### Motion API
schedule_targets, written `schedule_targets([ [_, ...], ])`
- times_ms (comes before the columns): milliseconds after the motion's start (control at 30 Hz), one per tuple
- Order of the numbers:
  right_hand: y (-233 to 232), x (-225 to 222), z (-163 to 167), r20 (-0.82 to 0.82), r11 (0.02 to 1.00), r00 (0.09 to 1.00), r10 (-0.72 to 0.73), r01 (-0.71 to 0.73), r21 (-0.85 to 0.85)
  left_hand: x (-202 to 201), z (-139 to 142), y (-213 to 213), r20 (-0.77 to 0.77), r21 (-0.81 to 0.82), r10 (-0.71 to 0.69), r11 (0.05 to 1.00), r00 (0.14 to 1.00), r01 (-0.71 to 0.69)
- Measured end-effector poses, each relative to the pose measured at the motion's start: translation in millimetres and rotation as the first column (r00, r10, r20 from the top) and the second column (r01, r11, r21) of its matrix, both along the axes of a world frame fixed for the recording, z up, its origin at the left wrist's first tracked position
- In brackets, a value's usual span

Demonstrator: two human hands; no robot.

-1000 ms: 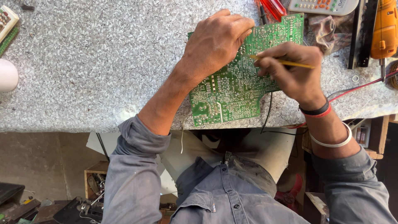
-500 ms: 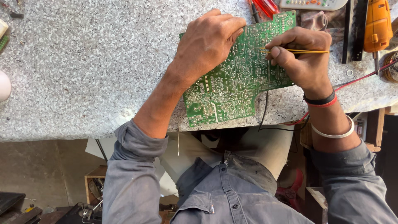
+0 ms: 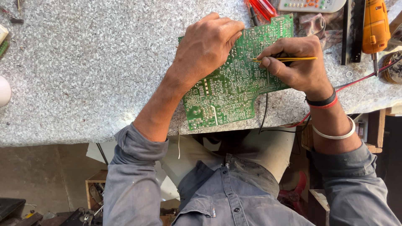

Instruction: The person tests a green circuit board with multimeter probes, touching probe tips to various points on the board. They then use a red-handled screwdriver and a yellow handheld tool to work on components on the board while holding it steady on the workbench.

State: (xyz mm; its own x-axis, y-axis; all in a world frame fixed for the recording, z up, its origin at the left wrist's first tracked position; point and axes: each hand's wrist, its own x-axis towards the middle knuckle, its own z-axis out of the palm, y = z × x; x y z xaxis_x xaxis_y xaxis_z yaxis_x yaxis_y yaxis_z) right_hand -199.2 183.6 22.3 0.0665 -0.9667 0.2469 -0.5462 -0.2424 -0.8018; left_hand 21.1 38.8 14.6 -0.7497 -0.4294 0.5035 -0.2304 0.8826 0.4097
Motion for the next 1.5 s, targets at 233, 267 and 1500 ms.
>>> schedule_targets([
  [233, 0, -2, 2, 0.060, 0.999, 0.997, 0.039, -0.040, 0.021, 0, -1, 0, -0.009, -0.008, -0.002, 1.000, 1.000, 0.002],
  [267, -1, -3, 3, 0.073, 0.997, 0.995, 0.068, -0.069, 0.018, 0, -2, -1, -0.013, -0.015, -0.005, 1.000, 1.000, 0.005],
  [1500, 1, -19, -21, 0.543, 0.998, 0.837, -0.060, 0.046, 0.040, -4, -8, -1, -0.003, -0.021, -0.001, 1.000, 1.000, 0.001],
])
